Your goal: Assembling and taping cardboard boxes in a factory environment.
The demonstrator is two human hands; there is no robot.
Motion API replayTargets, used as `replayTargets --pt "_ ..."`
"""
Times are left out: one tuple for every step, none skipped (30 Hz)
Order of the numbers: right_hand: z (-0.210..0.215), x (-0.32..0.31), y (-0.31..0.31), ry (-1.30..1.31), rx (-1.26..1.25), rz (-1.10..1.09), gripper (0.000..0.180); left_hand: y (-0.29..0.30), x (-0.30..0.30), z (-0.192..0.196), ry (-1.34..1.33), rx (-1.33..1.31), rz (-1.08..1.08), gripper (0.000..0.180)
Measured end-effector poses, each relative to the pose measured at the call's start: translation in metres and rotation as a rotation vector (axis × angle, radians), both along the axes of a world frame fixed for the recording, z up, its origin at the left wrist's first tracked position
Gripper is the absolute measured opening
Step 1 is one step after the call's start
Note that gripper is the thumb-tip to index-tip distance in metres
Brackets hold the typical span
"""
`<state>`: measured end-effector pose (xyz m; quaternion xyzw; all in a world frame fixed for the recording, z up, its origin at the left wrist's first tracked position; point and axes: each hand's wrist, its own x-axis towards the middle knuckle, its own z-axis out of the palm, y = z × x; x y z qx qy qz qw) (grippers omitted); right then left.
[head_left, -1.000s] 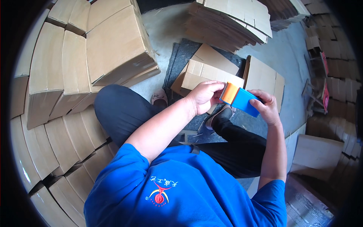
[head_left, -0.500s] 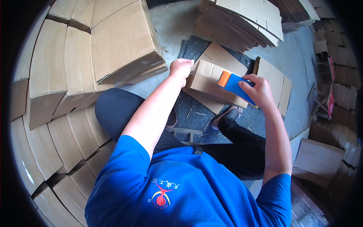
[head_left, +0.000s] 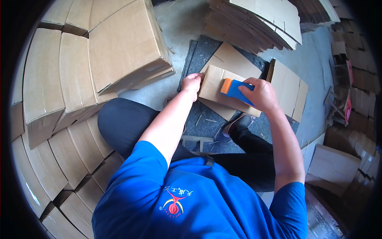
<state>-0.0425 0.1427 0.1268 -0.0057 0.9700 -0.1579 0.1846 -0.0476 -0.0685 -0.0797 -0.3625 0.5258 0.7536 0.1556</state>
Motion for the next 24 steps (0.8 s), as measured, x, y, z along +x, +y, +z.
replayTargets --pt "-0.001 0.002 0.003 0.007 0.005 -0.002 0.032 0.006 0.002 0.003 0.018 0.02 -0.029 0.042" --pt "-0.003 0.003 0.006 0.008 0.007 -0.009 0.032 0.01 0.005 0.006 -0.033 -0.095 -0.042 0.056" --pt "-0.005 0.005 0.01 0.012 -0.005 -0.023 0.032 0.013 0.007 0.009 -0.083 -0.212 -0.055 0.072" --pt "-0.005 0.003 0.0 0.019 -0.041 -0.001 0.033 -0.012 0.012 -0.017 -0.35 -0.444 -0.116 0.096" --pt "-0.007 0.003 0.006 0.023 -0.036 -0.012 0.033 -0.013 0.017 -0.015 -0.477 -0.593 -0.177 0.094" --pt "-0.009 0.003 0.011 0.033 -0.026 -0.014 0.033 -0.007 0.02 -0.014 -0.422 -0.657 -0.084 0.082" --pt "-0.01 0.005 0.008 0.036 -0.03 -0.001 0.033 -0.011 0.026 0.001 -0.376 -0.729 0.023 0.071" --pt "-0.009 0.006 0.005 0.033 -0.04 0.003 0.033 -0.017 0.021 -0.012 -0.1 -0.675 0.107 0.041" --pt "-0.008 0.005 0.0 0.021 -0.044 -0.002 0.034 -0.014 0.021 -0.011 0.181 -0.812 0.063 0.029" --pt "-0.008 0.005 0.009 0.007 -0.025 -0.04 0.034 0.008 0.015 0.019 0.343 -0.906 -0.098 0.032" --pt "-0.006 0.006 0.015 0.007 -0.022 -0.064 0.034 0.026 0.011 0.051 0.382 -0.728 -0.238 0.036" --pt "0.0 0.005 0.007 0.005 -0.012 -0.047 0.037 0.029 0.01 0.058 0.38 -0.854 -0.372 0.053" --pt "0.001 0.003 0.007 -0.006 0.0 -0.047 0.04 0.034 0.007 0.063 0.251 -0.843 -0.482 0.062" --pt "0.001 0.001 0.008 -0.002 -0.002 -0.052 0.04 0.039 0.005 0.067 0.12 -0.828 -0.591 0.071" --pt "-0.001 -0.002 0.011 -0.025 0.05 -0.025 0.043 0.037 0.005 0.071 0.072 -0.842 -0.631 0.077" --pt "-0.003 -0.002 0.012 -0.055 0.1 0.002 0.047 0.033 0.006 0.071 0.085 -0.849 -0.65 0.076" --pt "0.0 -0.005 0.016 -0.12 0.08 0.024 0.052 0.031 0.005 0.07 0.099 -0.855 -0.671 0.074" --pt "0.002 -0.008 0.021 -0.144 0.066 0.013 0.051 0.03 0.002 0.065 0.142 -0.878 -0.663 0.07" --pt "0.006 -0.01 0.027 -0.165 0.052 0.003 0.051 0.029 0.002 0.062 0.144 -0.881 -0.672 0.07" --pt "0.015 -0.009 0.037 -0.15 0.024 0.008 0.051 0.029 0.001 0.06 0.135 -0.862 -0.665 0.067" --pt "0.013 -0.007 0.05 -0.146 -0.002 -0.003 0.051 0.03 0.001 0.057 0.127 -0.841 -0.659 0.065" --pt "0.012 -0.005 0.064 -0.14 -0.028 -0.013 0.051 0.032 0.001 0.052 0.152 -0.852 -0.639 0.064" --pt "0.011 -0.001 0.074 -0.12 -0.027 0.017 0.05 0.028 0.002 0.042 0.17 -0.841 -0.619 0.065" --pt "0.01 0.003 0.083 -0.124 -0.031 0.017 0.05 0.022 0.001 0.031 0.187 -0.83 -0.599 0.065"
